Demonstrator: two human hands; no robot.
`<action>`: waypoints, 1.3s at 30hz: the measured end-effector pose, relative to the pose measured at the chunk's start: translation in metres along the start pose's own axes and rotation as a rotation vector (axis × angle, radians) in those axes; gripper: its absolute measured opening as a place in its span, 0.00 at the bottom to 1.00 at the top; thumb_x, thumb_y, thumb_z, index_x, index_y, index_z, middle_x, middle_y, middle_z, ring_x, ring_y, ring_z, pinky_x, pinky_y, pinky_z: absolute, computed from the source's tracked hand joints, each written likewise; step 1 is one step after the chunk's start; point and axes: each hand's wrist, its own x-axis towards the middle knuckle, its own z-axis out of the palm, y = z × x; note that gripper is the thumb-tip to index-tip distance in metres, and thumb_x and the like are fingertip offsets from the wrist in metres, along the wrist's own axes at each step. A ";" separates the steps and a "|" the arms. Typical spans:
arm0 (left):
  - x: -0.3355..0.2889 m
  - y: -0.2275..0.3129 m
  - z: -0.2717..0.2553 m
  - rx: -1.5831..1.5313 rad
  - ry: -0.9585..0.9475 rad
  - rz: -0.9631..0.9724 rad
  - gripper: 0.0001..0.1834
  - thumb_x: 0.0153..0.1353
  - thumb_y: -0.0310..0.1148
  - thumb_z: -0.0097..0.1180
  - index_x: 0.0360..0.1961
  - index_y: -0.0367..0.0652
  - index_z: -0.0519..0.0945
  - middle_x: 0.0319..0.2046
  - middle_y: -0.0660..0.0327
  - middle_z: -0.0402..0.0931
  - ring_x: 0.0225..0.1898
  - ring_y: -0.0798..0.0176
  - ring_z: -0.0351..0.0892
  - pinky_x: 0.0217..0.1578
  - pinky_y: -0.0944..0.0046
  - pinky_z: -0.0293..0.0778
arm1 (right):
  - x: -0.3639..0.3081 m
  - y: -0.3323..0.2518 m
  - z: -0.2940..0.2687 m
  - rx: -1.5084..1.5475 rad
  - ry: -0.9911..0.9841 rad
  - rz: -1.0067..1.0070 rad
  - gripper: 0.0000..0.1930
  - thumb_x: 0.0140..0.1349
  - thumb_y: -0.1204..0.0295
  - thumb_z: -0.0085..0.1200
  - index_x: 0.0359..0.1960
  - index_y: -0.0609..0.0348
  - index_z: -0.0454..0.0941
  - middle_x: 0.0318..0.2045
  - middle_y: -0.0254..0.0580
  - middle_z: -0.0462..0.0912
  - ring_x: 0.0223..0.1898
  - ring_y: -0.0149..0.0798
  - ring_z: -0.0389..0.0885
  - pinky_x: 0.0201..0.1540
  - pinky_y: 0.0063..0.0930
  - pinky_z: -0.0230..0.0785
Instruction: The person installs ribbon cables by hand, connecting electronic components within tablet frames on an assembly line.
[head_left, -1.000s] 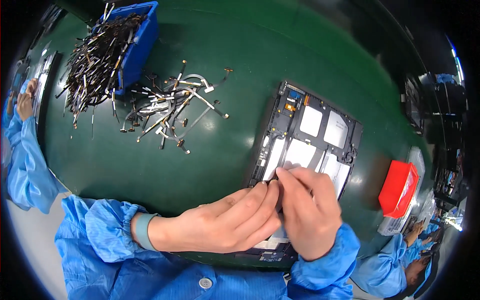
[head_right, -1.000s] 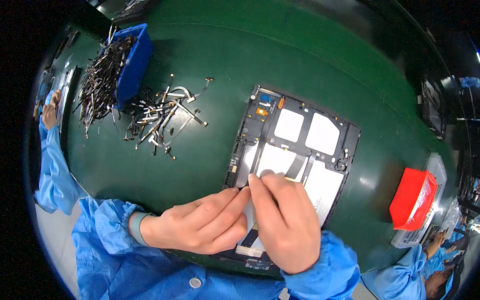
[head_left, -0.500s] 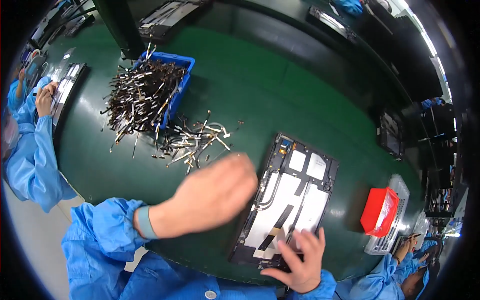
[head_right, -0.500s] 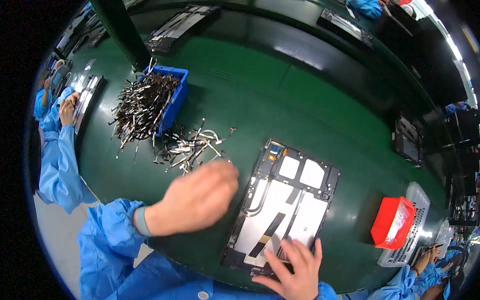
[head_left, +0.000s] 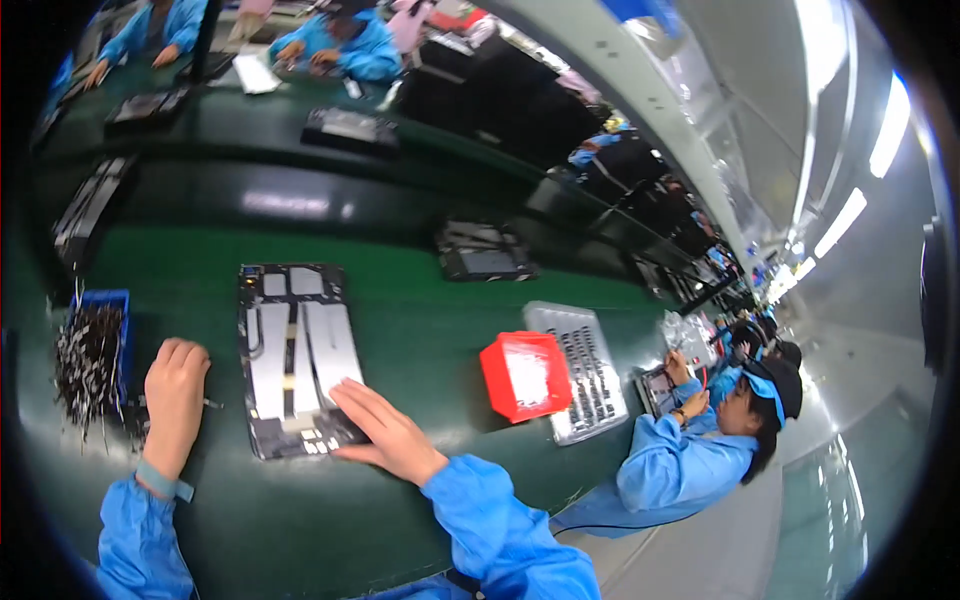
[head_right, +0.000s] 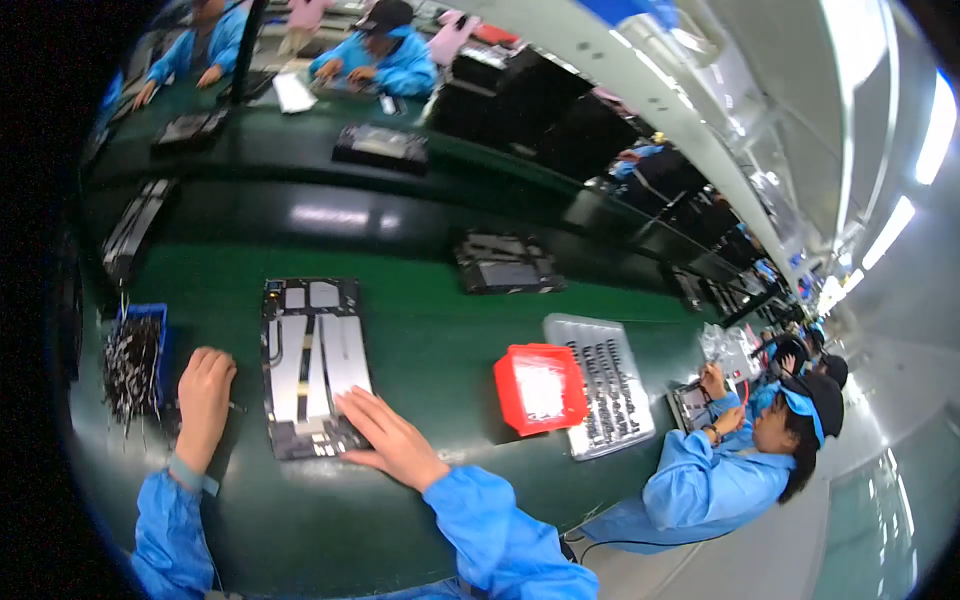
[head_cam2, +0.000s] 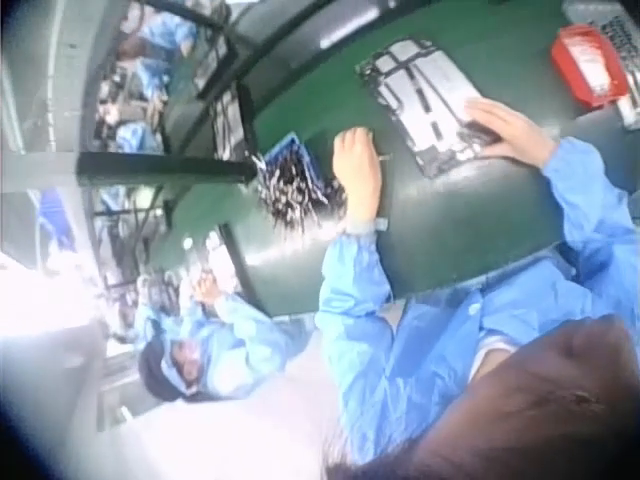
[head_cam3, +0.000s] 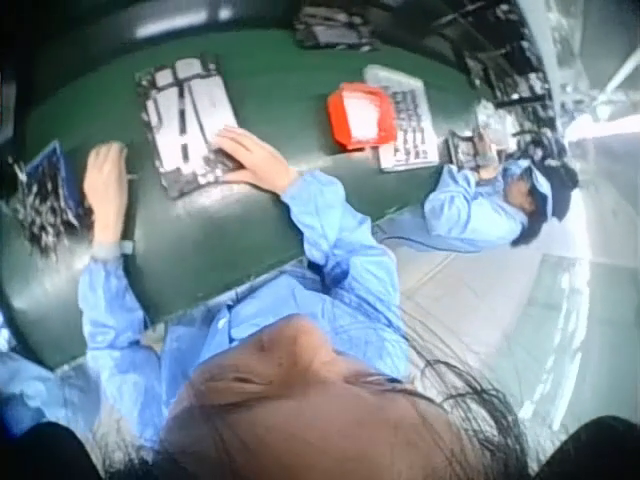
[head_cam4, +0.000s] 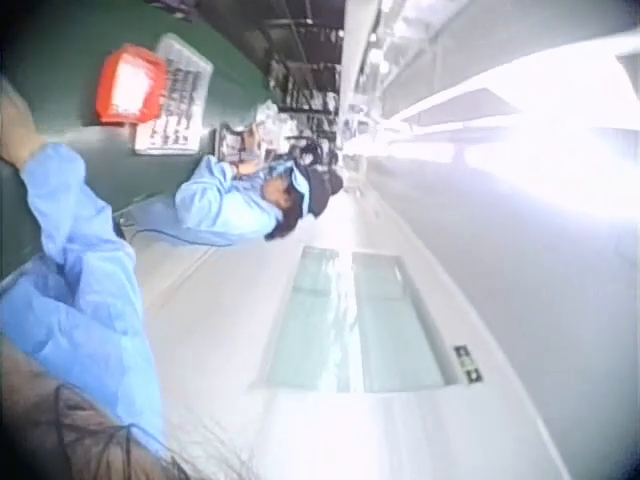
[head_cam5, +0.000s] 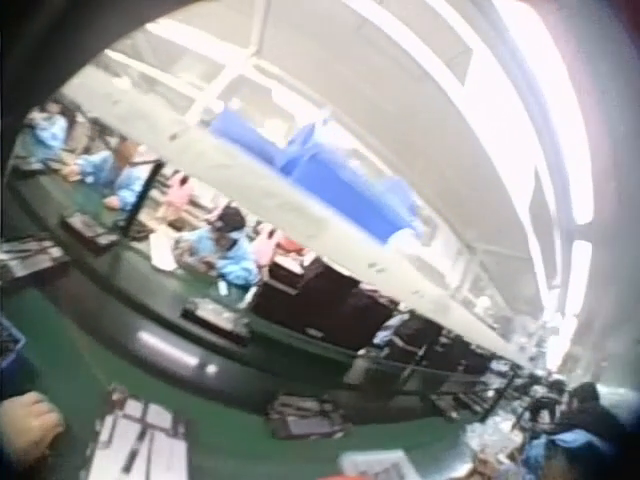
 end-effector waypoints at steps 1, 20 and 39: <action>0.000 0.000 0.002 -0.026 0.004 -0.017 0.06 0.49 0.22 0.59 0.28 0.38 0.75 0.30 0.56 0.75 0.39 0.52 0.74 0.38 0.56 0.73 | 0.014 0.012 0.002 -0.016 0.017 0.011 0.37 0.51 0.67 0.67 0.63 0.59 0.65 0.62 0.49 0.68 0.65 0.50 0.65 0.64 0.38 0.62; 0.031 0.034 -0.053 -0.330 0.177 -0.023 0.09 0.48 0.21 0.63 0.32 0.42 0.80 0.35 0.59 0.81 0.45 0.53 0.79 0.44 0.57 0.76 | 0.131 0.008 0.055 0.303 0.074 -0.073 0.21 0.55 0.72 0.60 0.53 0.59 0.76 0.43 0.47 0.81 0.53 0.48 0.77 0.58 0.34 0.68; -0.019 0.087 -0.009 -1.272 -0.817 -0.464 0.17 0.64 0.26 0.54 0.54 0.35 0.73 0.38 0.53 0.84 0.41 0.60 0.85 0.44 0.63 0.79 | 0.023 -0.001 0.011 0.937 0.027 0.731 0.09 0.64 0.75 0.56 0.41 0.68 0.81 0.29 0.39 0.83 0.27 0.27 0.78 0.30 0.19 0.72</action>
